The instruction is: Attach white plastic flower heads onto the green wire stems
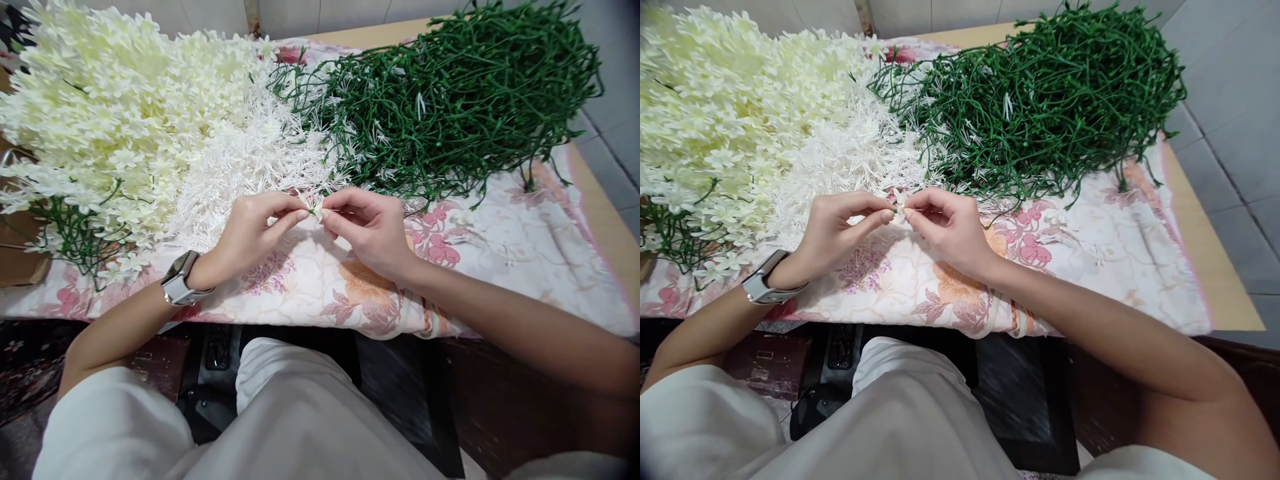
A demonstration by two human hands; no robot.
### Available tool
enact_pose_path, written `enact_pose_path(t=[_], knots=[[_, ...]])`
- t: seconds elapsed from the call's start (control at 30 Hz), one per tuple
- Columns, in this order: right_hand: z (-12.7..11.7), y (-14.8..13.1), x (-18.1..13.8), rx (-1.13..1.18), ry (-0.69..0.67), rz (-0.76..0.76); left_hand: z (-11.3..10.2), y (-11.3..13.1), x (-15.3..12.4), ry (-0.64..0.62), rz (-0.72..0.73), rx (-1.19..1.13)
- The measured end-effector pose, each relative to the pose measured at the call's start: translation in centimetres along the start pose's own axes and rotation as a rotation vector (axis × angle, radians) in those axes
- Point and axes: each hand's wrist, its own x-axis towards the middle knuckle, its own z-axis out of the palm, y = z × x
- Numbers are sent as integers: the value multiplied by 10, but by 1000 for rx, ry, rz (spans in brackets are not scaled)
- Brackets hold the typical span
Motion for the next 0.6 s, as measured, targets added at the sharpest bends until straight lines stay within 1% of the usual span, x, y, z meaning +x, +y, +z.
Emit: enact_pose_path(t=[0.07, 0.17, 0.6], knots=[[-1, 0, 1, 4, -8, 5, -2, 2, 1, -22, -5, 29], [-2, 3, 1, -2, -33, 12, -3, 3, 1, -25, 25, 45], [0, 10, -3, 42, -82, 31, 1, -3, -2, -50, 106, 61]])
